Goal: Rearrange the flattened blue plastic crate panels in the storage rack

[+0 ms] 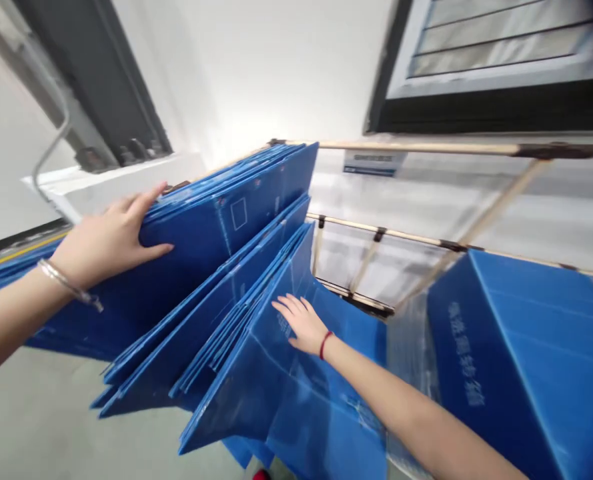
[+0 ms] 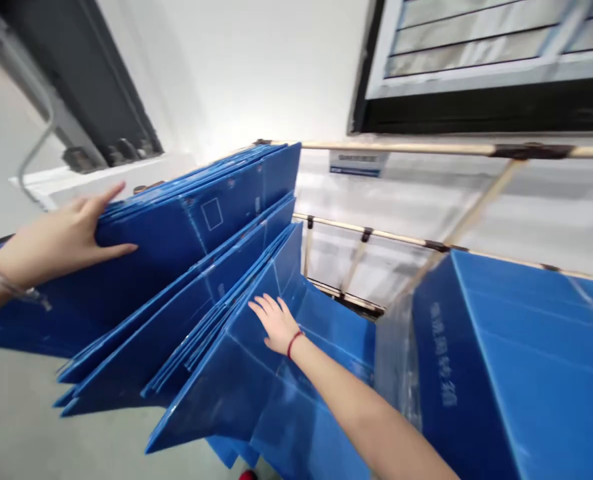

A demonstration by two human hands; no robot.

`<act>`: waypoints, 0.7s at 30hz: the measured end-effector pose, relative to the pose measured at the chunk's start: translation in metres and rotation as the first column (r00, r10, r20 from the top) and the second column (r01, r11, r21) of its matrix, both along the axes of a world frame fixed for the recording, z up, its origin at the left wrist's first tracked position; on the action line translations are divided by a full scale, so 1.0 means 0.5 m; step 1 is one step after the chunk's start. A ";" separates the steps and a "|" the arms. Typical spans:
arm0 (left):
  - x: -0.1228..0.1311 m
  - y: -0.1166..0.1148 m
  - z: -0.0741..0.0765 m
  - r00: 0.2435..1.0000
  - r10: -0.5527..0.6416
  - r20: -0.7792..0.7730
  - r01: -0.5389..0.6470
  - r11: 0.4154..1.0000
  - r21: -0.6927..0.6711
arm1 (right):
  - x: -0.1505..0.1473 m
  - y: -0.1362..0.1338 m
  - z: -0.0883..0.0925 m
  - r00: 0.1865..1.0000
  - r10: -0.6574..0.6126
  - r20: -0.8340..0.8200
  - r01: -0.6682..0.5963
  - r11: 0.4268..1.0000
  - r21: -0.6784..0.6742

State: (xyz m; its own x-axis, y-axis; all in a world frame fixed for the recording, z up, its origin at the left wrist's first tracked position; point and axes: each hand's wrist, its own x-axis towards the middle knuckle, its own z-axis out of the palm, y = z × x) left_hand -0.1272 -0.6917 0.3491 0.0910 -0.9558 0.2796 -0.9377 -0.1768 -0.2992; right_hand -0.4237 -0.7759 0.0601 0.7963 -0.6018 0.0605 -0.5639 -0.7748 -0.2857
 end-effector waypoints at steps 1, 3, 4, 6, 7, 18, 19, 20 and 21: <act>0.006 -0.007 0.004 0.997 0.059 -0.052 -0.060 0.998 -0.023 | 0.030 -0.034 0.007 0.996 0.082 -0.026 -0.083 0.996 -0.036; 0.023 -0.019 0.006 0.979 0.168 -0.114 -0.172 0.985 -0.032 | 0.077 -0.087 0.008 0.969 0.223 -0.103 -0.232 0.969 -0.082; 0.033 -0.023 0.006 0.971 0.205 -0.121 -0.209 0.978 -0.021 | 0.095 -0.107 0.004 0.948 0.283 -0.142 -0.298 0.950 -0.093; 0.053 -0.030 0.003 0.968 0.231 -0.098 -0.232 0.973 0.002 | 0.126 -0.136 -0.006 0.904 0.376 -0.205 -0.401 0.911 -0.098; 0.063 -0.033 0.002 0.973 0.222 -0.071 -0.221 0.975 0.011 | 0.140 -0.147 -0.009 0.886 0.401 -0.233 -0.432 0.897 -0.098; 0.099 -0.037 -0.005 0.967 0.187 0.172 -0.181 0.982 -0.047 | 0.207 -0.177 -0.011 0.773 0.456 -0.441 -0.551 0.827 -0.111; 0.103 -0.036 -0.007 0.969 0.176 0.175 -0.168 0.984 -0.059 | 0.204 -0.179 -0.013 0.764 0.471 -0.441 -0.560 0.824 -0.091; 0.115 -0.038 -0.009 0.967 0.171 0.189 -0.159 0.984 -0.078 | 0.202 -0.181 -0.015 0.759 0.475 -0.445 -0.560 0.825 -0.074; 0.137 -0.044 -0.011 0.961 0.169 0.218 -0.149 0.983 -0.108 | 0.204 -0.183 -0.016 0.756 0.466 -0.460 -0.551 0.832 -0.061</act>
State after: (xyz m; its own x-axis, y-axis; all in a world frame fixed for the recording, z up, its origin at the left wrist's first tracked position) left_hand -0.0587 -0.7139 0.3434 0.1644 -0.9044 0.3938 -0.8053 -0.3536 -0.4758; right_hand -0.3219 -0.8675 0.0520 0.9547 -0.1114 -0.2758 -0.1003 -0.9935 0.0539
